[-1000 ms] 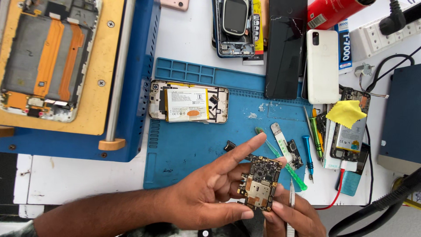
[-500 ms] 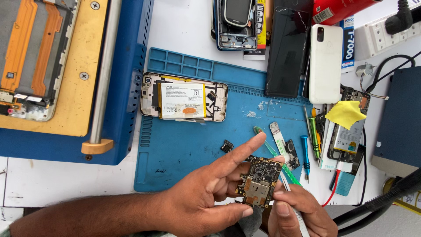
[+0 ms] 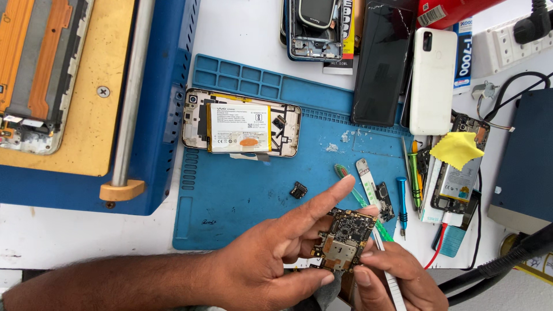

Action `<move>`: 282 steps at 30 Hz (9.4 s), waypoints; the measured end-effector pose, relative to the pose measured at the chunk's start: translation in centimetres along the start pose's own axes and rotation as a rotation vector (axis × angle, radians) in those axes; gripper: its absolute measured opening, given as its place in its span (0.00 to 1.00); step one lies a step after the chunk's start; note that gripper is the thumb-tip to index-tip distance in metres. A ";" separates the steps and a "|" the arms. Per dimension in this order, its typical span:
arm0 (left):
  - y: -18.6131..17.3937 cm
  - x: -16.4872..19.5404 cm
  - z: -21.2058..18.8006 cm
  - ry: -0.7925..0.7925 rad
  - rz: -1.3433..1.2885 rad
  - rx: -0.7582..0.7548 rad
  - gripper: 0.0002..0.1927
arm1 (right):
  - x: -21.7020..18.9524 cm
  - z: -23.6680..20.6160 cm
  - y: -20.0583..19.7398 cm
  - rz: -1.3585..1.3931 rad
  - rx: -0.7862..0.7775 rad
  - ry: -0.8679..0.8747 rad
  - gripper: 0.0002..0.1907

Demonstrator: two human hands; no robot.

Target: The person holds a disassembled phone motherboard in one hand and scrubs it with a toothbrush, then uses a metal tool to pick and pry at components on the board. Other disassembled phones, batteries, and repair tools lie on the work mat around them.

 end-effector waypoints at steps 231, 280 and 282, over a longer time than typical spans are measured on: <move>-3.0 -1.4 1.3 -0.063 0.116 0.301 0.35 | 2.7 2.9 2.2 0.494 0.170 0.122 0.04; -2.8 -1.8 1.3 -0.054 0.086 0.276 0.36 | 2.3 2.7 2.1 0.444 0.131 0.045 0.05; -2.8 -1.8 1.4 -0.064 0.070 0.272 0.36 | 2.4 2.6 2.1 0.445 0.127 0.049 0.05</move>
Point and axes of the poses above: each hand's wrist, its own z-axis towards the middle knuckle, its own y-axis out of the palm, x = y × z, the point moved 8 cm from there along z, towards the middle knuckle, and after that the axes turned 10 degrees about z, right-handed, at the moved point
